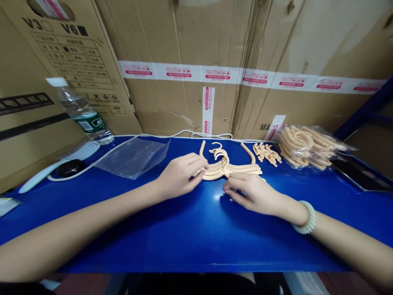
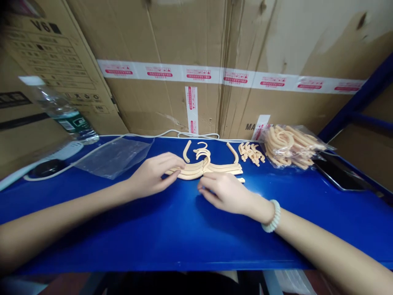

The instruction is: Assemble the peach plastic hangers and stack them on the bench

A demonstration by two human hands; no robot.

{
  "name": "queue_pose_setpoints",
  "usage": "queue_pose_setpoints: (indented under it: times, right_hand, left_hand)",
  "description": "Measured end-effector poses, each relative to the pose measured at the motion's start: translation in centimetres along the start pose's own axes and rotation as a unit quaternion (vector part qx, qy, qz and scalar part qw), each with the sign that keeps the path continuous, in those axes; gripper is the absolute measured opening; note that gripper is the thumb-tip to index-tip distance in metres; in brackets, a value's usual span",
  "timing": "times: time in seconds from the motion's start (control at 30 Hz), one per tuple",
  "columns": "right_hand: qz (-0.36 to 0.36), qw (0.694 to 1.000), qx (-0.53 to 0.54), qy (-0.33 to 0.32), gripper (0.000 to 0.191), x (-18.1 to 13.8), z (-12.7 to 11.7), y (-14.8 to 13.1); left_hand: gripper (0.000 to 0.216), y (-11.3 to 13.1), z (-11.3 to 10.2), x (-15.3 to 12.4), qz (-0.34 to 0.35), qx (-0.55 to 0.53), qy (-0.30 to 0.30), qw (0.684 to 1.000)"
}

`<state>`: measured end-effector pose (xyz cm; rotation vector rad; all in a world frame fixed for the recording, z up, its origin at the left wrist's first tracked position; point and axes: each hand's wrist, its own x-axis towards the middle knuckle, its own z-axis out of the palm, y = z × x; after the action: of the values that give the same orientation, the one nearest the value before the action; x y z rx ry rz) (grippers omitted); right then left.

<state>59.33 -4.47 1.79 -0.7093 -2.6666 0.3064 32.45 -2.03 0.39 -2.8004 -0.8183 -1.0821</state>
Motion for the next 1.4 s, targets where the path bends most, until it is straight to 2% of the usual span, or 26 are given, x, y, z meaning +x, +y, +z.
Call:
queue_pose_setpoints:
  times: [0.1,0.17,0.27,0.3,0.47,0.67,0.93,1.13,1.27,1.4]
  right_hand:
    - [-0.008,0.998,-0.028,0.061,0.017,2.6,-2.2,1.8]
    - [0.013,0.994,-0.086,0.061,0.014,5.0,-3.6,3.8]
    - [0.105,0.98,-0.172,-0.003,0.019,8.6,-4.7,7.6]
    - [0.114,0.978,-0.175,-0.024,0.023,9.6,-4.7,8.8]
    - [0.113,0.977,-0.155,-0.09,0.027,12.5,-3.7,13.0]
    - [0.097,0.982,-0.114,-0.117,0.021,13.0,-2.5,14.3]
    - [0.109,0.983,-0.102,-0.105,0.015,12.6,-2.0,14.8]
    - [0.167,0.974,-0.134,-0.076,0.014,12.3,-2.1,14.2]
    - [0.197,0.97,-0.141,0.0,0.012,11.3,-2.8,13.2]
    - [0.212,0.966,-0.103,0.104,0.019,8.9,-3.9,11.3]
  left_hand:
    - [0.021,-2.1,-1.3,2.0,-0.007,0.039,-0.079,0.996]
    - [0.022,-3.7,-1.7,3.6,-0.005,0.062,-0.132,0.989]
    - [0.024,-6.1,-1.3,5.6,-0.008,0.062,-0.212,0.975]
    - [0.026,-6.8,-1.0,6.1,-0.011,0.049,-0.234,0.971]
    - [0.031,-9.4,0.8,7.2,-0.005,0.022,-0.273,0.962]
    - [0.027,-11.0,1.8,6.8,0.01,-0.031,-0.283,0.959]
    - [0.01,-11.6,3.1,5.9,0.007,-0.078,-0.229,0.97]
    - [0.013,-10.4,2.5,5.9,-0.047,-0.094,-0.121,0.987]
    - [0.014,-8.5,1.5,5.5,-0.101,-0.126,-0.025,0.987]
    - [0.018,-4.8,1.2,3.9,-0.15,-0.203,0.033,0.967]
